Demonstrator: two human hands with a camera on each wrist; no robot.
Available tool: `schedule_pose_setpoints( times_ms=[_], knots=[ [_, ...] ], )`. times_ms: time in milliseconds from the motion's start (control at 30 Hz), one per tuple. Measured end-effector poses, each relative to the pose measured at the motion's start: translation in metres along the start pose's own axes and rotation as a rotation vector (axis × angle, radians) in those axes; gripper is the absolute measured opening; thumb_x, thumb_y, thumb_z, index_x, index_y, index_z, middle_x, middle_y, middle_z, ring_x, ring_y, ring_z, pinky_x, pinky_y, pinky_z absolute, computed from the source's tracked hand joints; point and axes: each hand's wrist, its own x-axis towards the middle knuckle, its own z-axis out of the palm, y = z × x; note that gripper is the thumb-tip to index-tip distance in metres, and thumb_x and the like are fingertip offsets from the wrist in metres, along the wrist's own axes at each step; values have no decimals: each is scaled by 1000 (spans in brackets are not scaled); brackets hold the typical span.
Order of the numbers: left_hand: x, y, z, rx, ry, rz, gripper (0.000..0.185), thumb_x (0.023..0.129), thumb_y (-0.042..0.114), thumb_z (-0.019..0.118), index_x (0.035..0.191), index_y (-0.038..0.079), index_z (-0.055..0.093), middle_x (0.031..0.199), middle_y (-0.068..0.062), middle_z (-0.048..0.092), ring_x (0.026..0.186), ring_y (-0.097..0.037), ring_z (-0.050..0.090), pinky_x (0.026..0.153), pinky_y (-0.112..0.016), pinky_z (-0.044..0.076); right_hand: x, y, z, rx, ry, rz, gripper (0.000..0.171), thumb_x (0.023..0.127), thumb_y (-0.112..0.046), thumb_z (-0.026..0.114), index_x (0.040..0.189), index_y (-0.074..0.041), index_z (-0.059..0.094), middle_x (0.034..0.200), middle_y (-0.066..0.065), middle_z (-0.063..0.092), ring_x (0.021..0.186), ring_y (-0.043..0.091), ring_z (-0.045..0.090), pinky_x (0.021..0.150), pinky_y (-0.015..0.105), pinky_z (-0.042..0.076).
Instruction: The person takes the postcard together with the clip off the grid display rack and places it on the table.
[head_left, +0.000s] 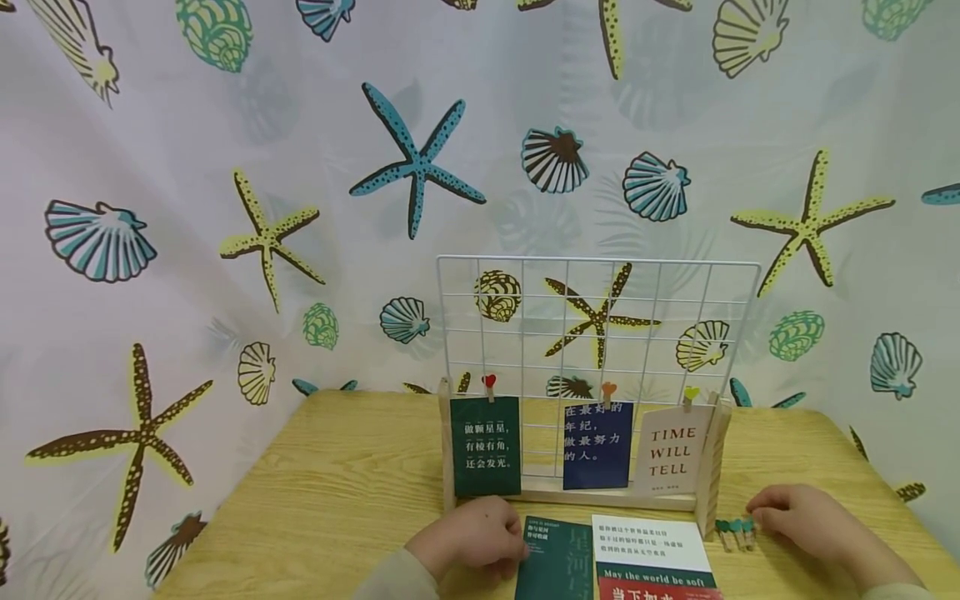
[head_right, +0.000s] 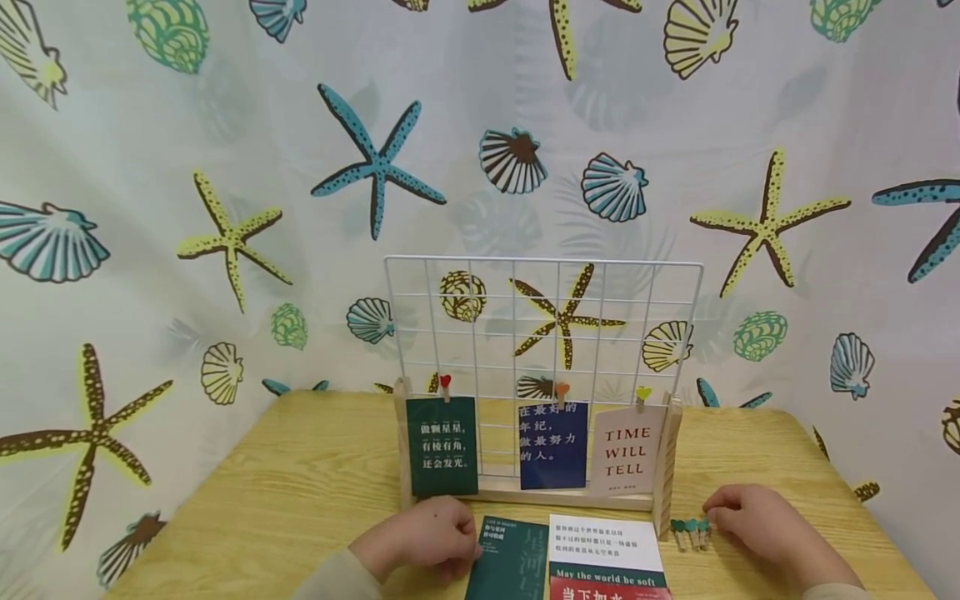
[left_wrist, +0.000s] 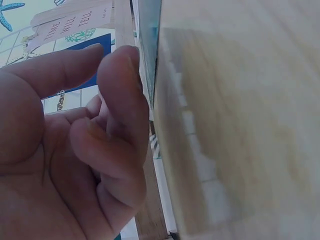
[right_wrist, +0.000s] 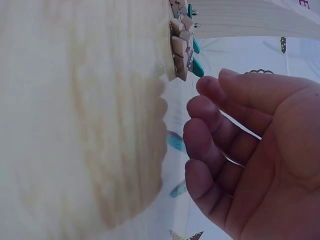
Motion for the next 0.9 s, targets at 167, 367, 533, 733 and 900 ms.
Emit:
schedule_pose_setpoints(
  times_ms=[167, 367, 533, 733, 900],
  knots=[
    [2, 3, -1, 26, 21, 20, 27, 95, 23, 70, 71, 9, 67, 64, -5, 66, 58, -16, 55, 56, -29, 40, 0, 0, -2, -30, 32, -22, 21, 101, -22, 60, 111, -9, 74, 109, 6, 70, 95, 21, 61, 84, 46, 50],
    [2, 8, -1, 10, 44, 21, 27, 96, 25, 70, 73, 11, 68, 67, -4, 66, 61, -17, 56, 57, -32, 41, -2, -1, -3, 40, 41, -39, 23, 103, -18, 57, 113, -4, 72, 93, 4, 67, 79, 20, 57, 69, 37, 48],
    [1, 12, -1, -36, 55, 23, 23, 96, 23, 69, 77, 11, 67, 71, -4, 67, 63, -18, 62, 61, -34, 46, -6, -5, -5, 99, 42, -74, 27, 104, -19, 56, 116, 0, 70, 88, 5, 64, 72, 19, 55, 62, 33, 48],
    [0, 16, -2, -78, 62, 41, 21, 97, 22, 69, 80, 10, 66, 74, -5, 68, 64, -21, 66, 63, -36, 47, -9, -12, -11, 108, 53, -77, 30, 104, -23, 57, 119, 1, 69, 98, 7, 68, 82, 21, 61, 67, 37, 52],
    [0, 18, -2, -102, 82, 57, 20, 96, 21, 69, 80, 10, 66, 74, -6, 68, 63, -22, 66, 62, -36, 47, -10, -17, -14, 95, 70, -67, 31, 105, -25, 57, 120, -1, 69, 102, 7, 69, 86, 23, 64, 69, 38, 52]
  ],
)
